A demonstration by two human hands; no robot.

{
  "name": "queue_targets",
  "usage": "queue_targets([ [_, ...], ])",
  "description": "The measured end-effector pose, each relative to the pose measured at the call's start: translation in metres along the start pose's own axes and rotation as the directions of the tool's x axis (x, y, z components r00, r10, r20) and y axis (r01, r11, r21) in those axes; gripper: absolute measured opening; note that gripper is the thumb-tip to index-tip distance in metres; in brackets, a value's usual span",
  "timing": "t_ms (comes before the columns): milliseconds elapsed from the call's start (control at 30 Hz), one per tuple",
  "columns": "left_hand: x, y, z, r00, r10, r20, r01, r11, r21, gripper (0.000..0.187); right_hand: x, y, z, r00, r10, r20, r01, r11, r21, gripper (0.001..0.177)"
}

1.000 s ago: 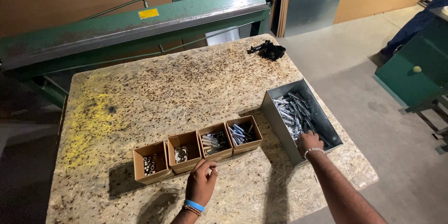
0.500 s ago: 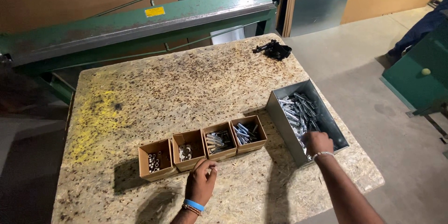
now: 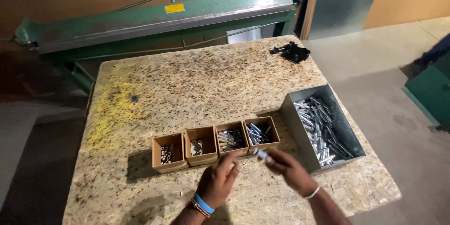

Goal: The person picks metal fasteners from a large metal bin and places them into four small cardboard boxes arranged in a row on a workbench. The person handles the fasteners one at a time, moving them from the bin to the boxes.

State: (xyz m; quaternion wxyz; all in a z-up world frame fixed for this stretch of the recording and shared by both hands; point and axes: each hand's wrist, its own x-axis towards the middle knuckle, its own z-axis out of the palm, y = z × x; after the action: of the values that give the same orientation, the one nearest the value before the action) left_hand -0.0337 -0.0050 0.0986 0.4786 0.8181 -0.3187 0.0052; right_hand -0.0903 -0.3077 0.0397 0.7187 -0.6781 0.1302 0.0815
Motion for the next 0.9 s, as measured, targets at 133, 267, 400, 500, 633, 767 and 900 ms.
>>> queue_targets([
  [133,-0.006,0.013,-0.013,0.979,0.187,0.080,-0.196,0.973,0.126,0.032,-0.017,-0.031,0.054,0.977,0.108,0.182,-0.106,0.994,-0.021,0.016],
  [267,-0.008,0.015,-0.029,0.973,0.198,0.122,-0.225,0.932,0.283,0.012,-0.012,-0.026,0.073,0.956,0.056,0.288,-0.051,0.998,-0.024,0.027],
  [400,-0.013,0.011,-0.035,0.946,0.258,0.197,-0.318,0.854,0.412,0.039,-0.008,-0.021,0.087,0.943,-0.049,0.328,0.022,0.996,0.084,0.023],
  [500,-0.013,0.010,-0.035,0.956,0.240,0.166,-0.289,0.856,0.428,0.014,-0.006,-0.018,0.097,0.953,-0.036,0.302,0.024,0.999,0.042,0.021],
  [633,-0.015,0.011,-0.037,0.996,0.078,0.040,-0.087,0.925,0.369,0.050,-0.011,-0.030,0.109,0.951,-0.031,0.308,0.029,1.000,0.010,0.020],
  [767,-0.016,0.019,-0.047,0.993,0.100,0.054,-0.112,0.941,0.319,0.036,-0.008,-0.028,0.111,0.950,-0.032,0.310,0.021,0.999,0.039,0.017],
  [900,-0.018,0.006,-0.043,0.994,0.038,0.103,-0.066,0.954,0.294,0.032,-0.005,-0.025,0.112,0.964,0.052,0.260,-0.059,0.998,0.021,0.014],
])
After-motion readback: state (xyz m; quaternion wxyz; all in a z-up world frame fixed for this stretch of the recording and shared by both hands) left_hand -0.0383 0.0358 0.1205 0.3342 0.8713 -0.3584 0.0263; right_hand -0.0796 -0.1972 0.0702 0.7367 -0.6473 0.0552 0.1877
